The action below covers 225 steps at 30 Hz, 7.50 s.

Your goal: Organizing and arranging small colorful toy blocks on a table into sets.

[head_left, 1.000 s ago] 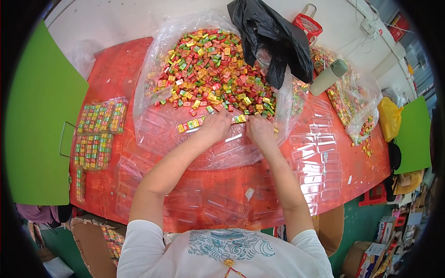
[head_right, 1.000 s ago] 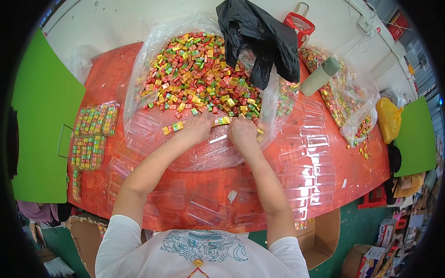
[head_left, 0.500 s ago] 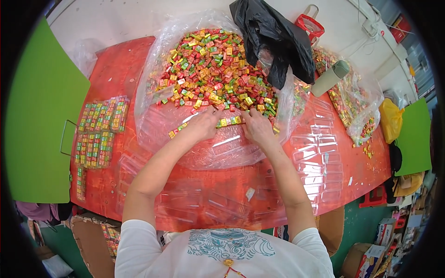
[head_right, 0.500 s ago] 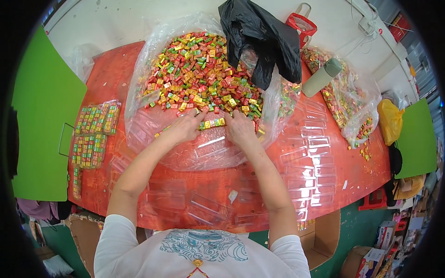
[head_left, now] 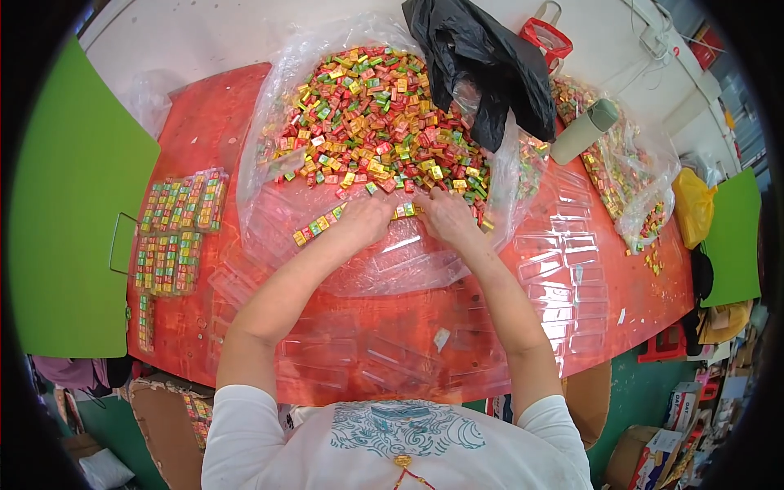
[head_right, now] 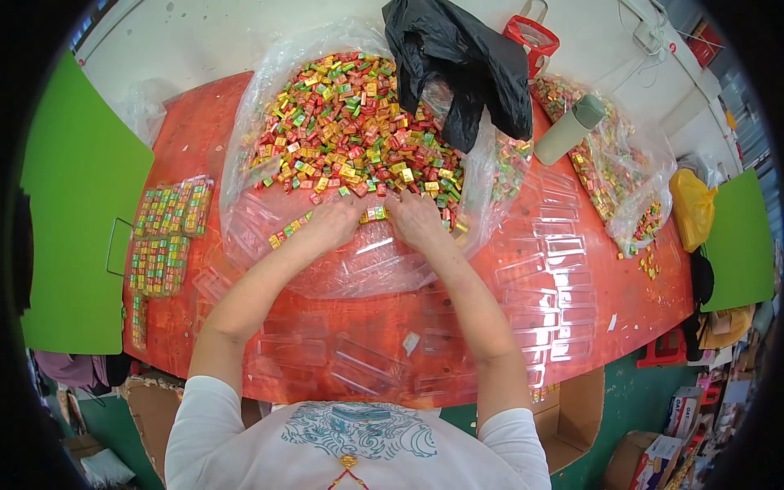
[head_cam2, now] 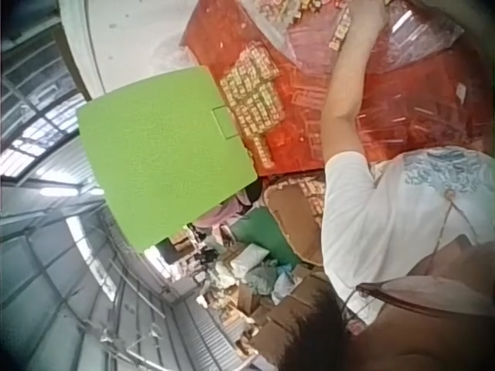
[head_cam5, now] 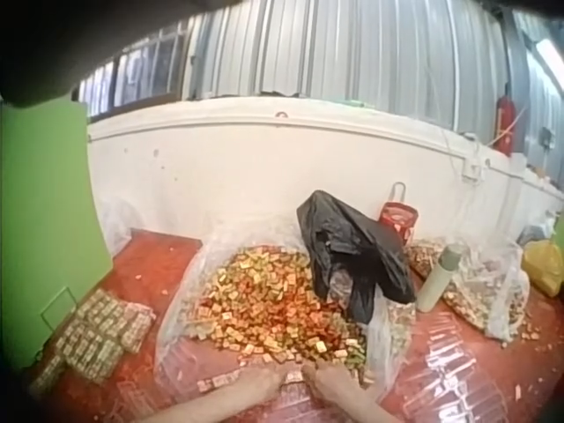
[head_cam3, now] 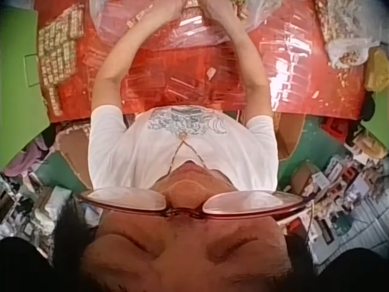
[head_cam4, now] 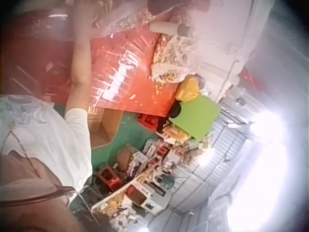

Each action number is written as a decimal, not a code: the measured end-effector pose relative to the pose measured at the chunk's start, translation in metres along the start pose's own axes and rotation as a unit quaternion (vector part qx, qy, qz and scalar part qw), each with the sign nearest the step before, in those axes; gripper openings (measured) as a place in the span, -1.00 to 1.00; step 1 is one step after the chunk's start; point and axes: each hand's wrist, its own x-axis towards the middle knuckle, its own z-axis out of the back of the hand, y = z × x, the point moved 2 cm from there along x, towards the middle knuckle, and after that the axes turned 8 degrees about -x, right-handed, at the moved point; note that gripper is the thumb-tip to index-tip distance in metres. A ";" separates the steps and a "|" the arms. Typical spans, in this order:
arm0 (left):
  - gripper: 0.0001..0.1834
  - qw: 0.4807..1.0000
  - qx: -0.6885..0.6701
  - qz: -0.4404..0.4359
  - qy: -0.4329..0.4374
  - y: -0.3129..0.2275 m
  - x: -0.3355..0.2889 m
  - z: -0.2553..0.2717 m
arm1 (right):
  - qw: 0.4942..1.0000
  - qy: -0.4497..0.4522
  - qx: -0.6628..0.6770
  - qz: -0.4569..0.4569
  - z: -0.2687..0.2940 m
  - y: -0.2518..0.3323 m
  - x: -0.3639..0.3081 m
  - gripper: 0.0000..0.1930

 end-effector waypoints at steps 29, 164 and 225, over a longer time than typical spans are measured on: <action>-0.58 0.997 -0.066 -0.024 -0.019 0.020 -0.016 0.013 | 1.000 -0.004 -0.001 -0.015 -0.003 0.001 -0.004 -0.77; -0.27 0.992 -0.050 -0.102 -0.063 -0.064 -0.058 -0.057 | 0.990 -0.081 -0.028 -0.111 0.024 0.032 -0.074 -0.83; -0.64 0.949 -0.058 -0.220 -0.218 -0.057 -0.041 -0.055 | 0.989 -0.126 -0.049 -0.058 0.060 0.065 -0.124 -0.89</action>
